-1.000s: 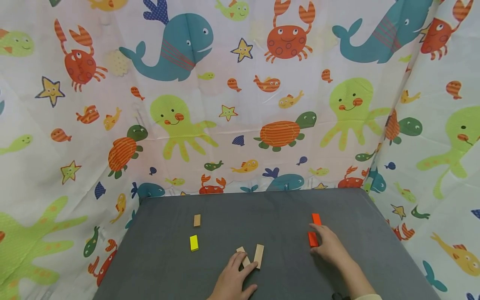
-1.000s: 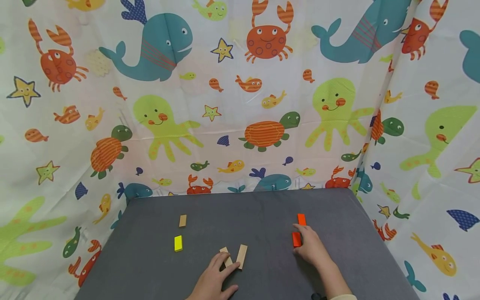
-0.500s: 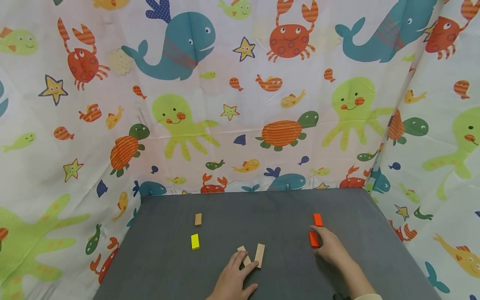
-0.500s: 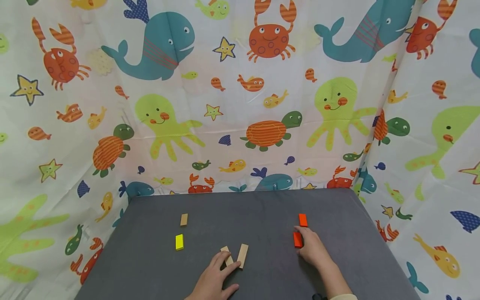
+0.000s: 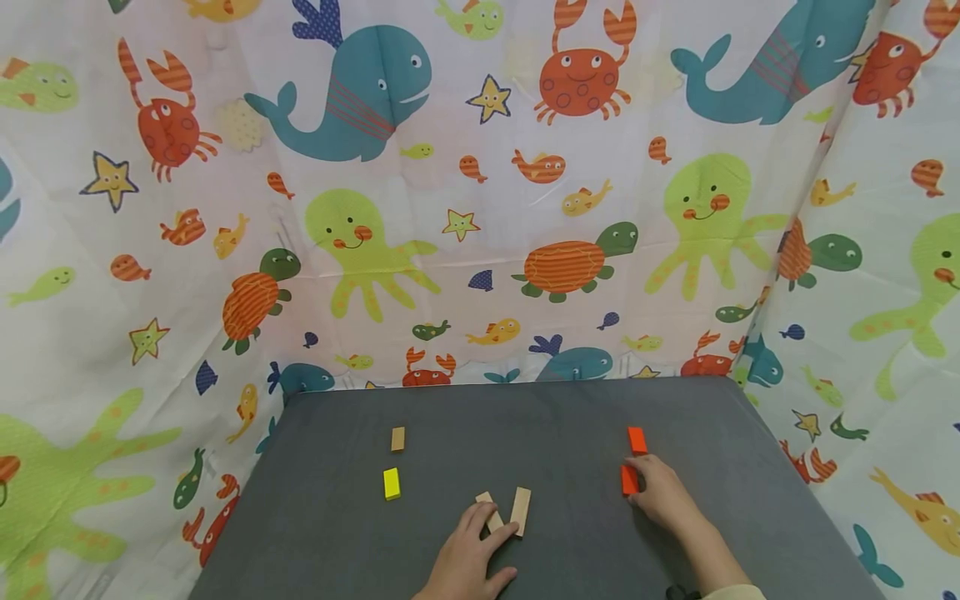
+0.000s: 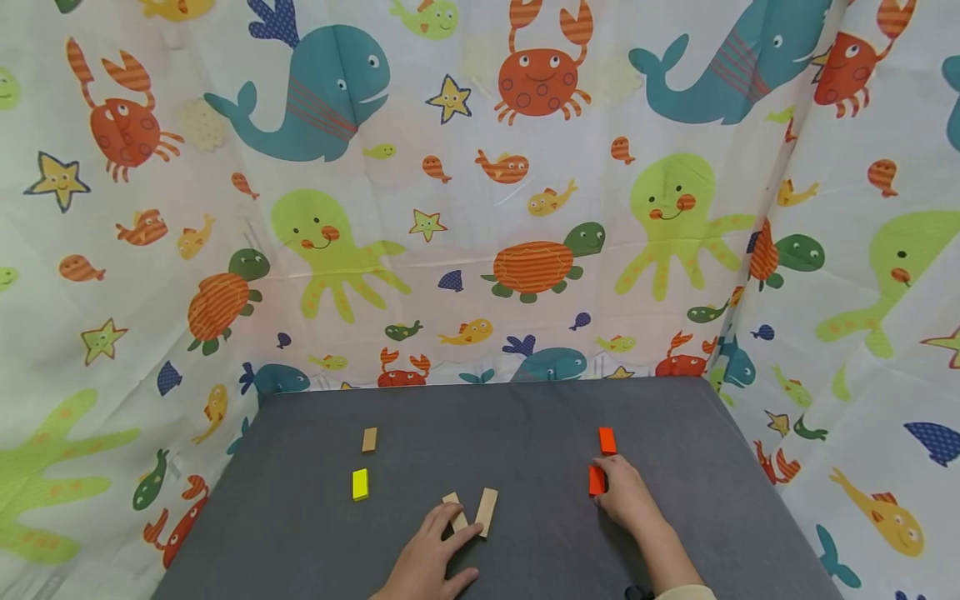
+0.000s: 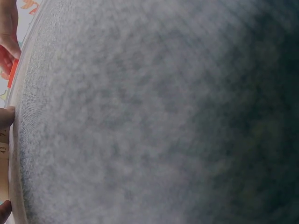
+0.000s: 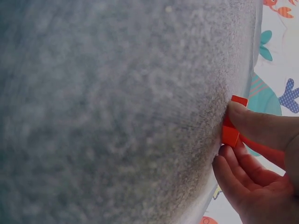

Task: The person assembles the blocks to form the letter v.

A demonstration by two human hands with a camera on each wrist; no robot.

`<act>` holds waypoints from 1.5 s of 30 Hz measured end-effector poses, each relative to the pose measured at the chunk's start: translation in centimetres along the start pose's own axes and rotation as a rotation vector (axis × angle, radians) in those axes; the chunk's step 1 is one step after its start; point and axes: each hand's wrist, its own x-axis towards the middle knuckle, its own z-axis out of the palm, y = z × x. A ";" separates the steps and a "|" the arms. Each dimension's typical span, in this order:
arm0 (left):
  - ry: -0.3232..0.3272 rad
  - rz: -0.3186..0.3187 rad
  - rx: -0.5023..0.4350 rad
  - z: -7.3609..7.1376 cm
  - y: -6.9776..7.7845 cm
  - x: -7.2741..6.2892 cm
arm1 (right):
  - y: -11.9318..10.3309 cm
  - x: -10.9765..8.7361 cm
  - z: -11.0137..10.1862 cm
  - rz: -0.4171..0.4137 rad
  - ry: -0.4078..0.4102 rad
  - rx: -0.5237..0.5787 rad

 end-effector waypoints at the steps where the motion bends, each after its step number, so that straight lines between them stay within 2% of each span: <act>1: -0.003 -0.001 -0.002 0.0 0.0 0.0 | 0.0 0.0 0.0 0.001 0.000 0.001; 13: 0.010 0.008 0.001 0.3 -0.1 0.1 | 0.3 0.3 0.0 0.004 0.007 0.018; 19: -0.002 -0.014 -0.005 0.2 0.0 0.0 | 0.1 0.4 0.0 0.009 0.004 0.017; 28: -0.004 -0.016 -0.008 0.1 0.0 0.0 | -1.3 0.2 -0.6 0.011 -0.012 0.030; 35: 0.009 -0.013 -0.011 0.3 0.0 0.0 | -2.2 0.2 -0.7 -0.054 0.023 0.020; 45: 0.008 -0.017 -0.022 0.2 0.0 -0.1 | -3.3 0.1 -0.5 -0.055 0.021 0.020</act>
